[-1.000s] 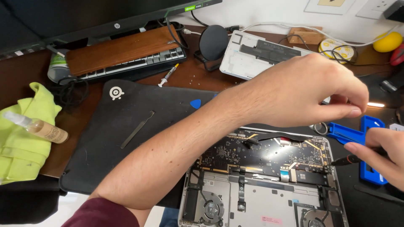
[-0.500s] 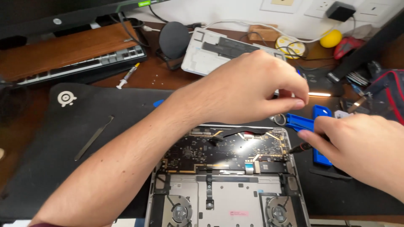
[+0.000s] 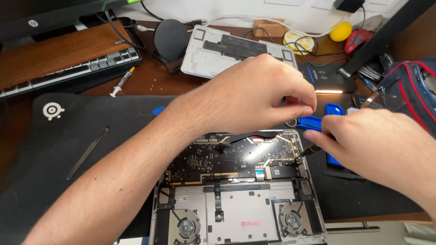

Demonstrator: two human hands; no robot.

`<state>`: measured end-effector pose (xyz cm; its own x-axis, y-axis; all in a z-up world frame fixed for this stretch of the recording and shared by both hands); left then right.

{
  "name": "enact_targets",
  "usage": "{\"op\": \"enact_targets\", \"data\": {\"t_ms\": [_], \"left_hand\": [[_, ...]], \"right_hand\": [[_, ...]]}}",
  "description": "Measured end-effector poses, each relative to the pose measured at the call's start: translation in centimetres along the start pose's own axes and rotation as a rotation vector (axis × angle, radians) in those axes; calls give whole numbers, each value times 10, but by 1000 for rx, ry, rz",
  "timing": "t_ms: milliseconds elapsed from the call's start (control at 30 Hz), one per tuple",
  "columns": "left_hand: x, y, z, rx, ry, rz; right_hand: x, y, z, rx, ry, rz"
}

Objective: Disassembling a laptop by removing internal screws and components using a precision screwdriver.

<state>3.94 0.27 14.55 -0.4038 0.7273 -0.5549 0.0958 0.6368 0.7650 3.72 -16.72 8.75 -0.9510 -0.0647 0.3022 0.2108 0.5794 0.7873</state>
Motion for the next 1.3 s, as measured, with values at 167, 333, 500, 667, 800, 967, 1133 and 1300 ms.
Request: {"op": "enact_targets", "data": {"t_ms": [167, 333, 500, 667, 800, 967, 1133, 1300], "left_hand": [[0, -1, -2, 11, 7, 26], [0, -1, -2, 25, 0, 36], [0, -4, -1, 12, 0, 46], [0, -6, 0, 5, -11, 59], [0, -7, 0, 13, 15, 88], [0, -9, 1, 16, 45, 101], [0, -12, 1, 1, 38, 103], [0, -11, 3, -16, 86, 129]], "right_hand": [[-1, -4, 1, -72, 65, 49], [-1, -6, -3, -67, 63, 28], [3, 6, -1, -38, -29, 31], [2, -6, -1, -46, 49, 71], [0, -5, -3, -87, 72, 59], [3, -4, -5, -66, 30, 77], [8, -2, 0, -171, 98, 129], [7, -4, -45, -589, -9, -292]]}}
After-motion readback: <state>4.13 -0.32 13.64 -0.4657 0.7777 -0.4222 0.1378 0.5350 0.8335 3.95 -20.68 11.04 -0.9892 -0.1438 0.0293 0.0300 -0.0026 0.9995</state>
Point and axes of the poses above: each hand's wrist, its own x-axis away from the middle knuckle, its own y-axis out of the back of the hand, z = x × y, the point moved 7 cm from there along -x, towards the middle knuckle, and after that the axes turned 3 degrees about y, right-handed, at the moved point
